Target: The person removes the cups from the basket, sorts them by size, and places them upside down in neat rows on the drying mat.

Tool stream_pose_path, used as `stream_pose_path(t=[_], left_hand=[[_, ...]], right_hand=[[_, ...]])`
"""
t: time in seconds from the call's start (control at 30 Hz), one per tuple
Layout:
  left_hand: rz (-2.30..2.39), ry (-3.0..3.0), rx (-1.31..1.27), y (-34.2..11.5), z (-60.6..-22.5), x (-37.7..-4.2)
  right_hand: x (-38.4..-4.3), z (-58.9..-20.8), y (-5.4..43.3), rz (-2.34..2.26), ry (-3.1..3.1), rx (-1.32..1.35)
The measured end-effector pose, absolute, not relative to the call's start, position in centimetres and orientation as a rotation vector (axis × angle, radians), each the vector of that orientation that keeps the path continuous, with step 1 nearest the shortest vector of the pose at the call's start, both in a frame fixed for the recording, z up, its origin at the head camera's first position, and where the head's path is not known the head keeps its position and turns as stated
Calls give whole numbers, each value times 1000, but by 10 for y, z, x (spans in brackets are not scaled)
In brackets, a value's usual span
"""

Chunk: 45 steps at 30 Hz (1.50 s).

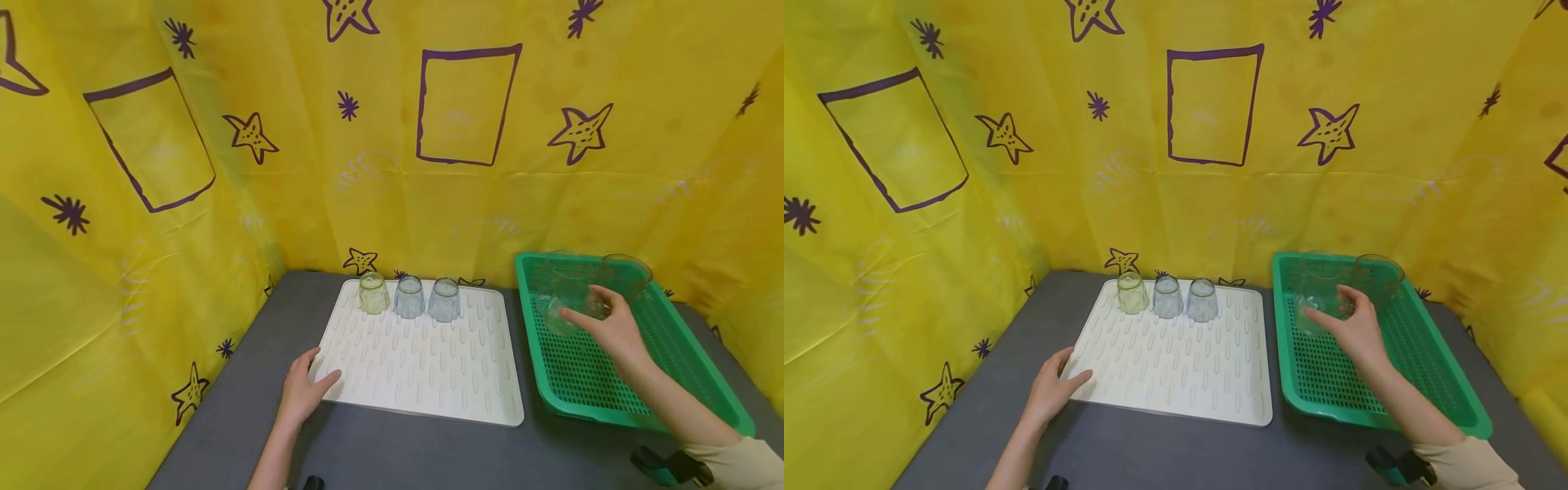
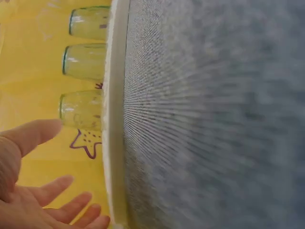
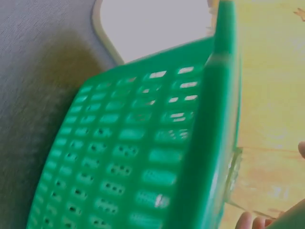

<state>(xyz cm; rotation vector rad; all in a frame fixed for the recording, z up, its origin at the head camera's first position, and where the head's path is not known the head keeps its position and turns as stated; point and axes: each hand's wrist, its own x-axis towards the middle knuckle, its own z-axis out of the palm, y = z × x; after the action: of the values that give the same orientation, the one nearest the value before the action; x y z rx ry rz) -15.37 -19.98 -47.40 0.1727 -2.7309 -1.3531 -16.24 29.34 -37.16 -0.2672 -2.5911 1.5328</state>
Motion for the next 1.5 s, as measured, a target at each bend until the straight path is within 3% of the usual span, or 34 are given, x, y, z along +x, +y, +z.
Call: stream_pose_path(t=[0.37, 0.8, 1.13, 1.5], left_hand=[[-1782, -2403, 30, -160, -449, -168], [-2073, -2309, -336, -115, -432, -174], [-2068, -2353, -614, -85, -428, -167], [-2012, -2399, -735, -65, -429, -162]], right_hand=[[-160, -361, 266, 1563, -2538, -195], [-162, -364, 216, 1670, -2549, -8], [-159, -378, 175, 1759, -2537, 148], [-150, -392, 152, 1738, -2562, 277]])
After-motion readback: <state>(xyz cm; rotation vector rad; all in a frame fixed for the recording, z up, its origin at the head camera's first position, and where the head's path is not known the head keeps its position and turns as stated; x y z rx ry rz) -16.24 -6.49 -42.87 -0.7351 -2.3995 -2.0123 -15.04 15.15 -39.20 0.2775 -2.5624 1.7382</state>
